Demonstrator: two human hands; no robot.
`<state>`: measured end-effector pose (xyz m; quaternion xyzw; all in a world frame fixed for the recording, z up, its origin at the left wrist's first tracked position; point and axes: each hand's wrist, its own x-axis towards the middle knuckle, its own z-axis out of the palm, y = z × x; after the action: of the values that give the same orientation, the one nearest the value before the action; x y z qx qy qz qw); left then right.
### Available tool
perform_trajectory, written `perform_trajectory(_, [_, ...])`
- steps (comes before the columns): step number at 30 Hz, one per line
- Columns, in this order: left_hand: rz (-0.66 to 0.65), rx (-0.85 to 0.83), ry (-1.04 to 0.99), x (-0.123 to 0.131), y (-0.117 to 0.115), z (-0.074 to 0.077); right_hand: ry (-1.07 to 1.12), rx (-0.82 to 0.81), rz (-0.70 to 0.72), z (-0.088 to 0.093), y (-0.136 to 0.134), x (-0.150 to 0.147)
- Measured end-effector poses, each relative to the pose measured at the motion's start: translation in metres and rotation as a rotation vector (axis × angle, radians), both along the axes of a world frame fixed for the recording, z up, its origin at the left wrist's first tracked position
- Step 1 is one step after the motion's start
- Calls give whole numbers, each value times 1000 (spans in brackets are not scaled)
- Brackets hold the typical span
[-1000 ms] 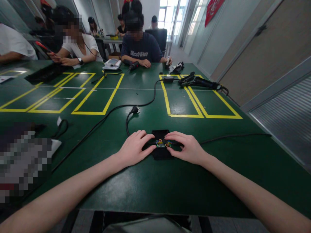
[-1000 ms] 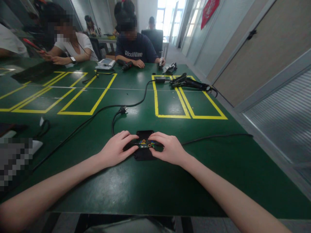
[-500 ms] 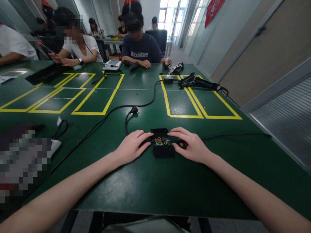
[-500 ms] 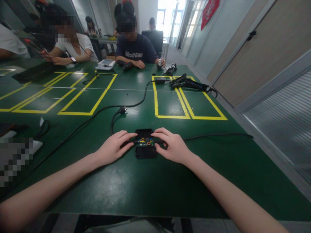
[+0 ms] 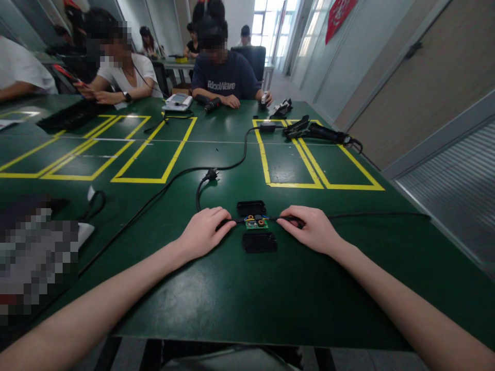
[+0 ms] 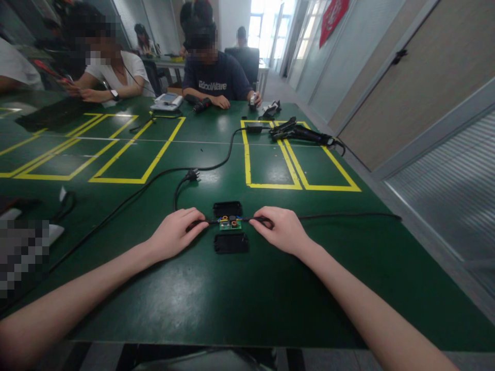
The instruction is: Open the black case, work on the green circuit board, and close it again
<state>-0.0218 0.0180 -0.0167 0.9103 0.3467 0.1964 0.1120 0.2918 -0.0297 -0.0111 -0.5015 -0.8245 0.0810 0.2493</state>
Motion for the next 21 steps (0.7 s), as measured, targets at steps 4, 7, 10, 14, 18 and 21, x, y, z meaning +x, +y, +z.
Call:
perform_trajectory(4, [-23, 28, -18, -1, -2, 1, 35, 22, 29, 5, -2, 1])
perform_trajectory(7, [-72, 7, -32, -4, -5, 4, 61, -14, 79, 8, -4, 2])
perform_trajectory(10, [-175, -55, -36, -7, -7, 8, 62, -83, 152, 10, -7, 4])
perform_trajectory(14, [-256, -96, 4, -10, -7, 9, 30, -160, 215, 9, -10, 4])
perform_trajectory(18, [-195, -80, 1, -10, -7, 5, 20, -204, 194, 5, -8, 3])
perform_trajectory(21, [-138, -37, -44, -9, -7, 2, 29, -203, 196, 2, -6, 0])
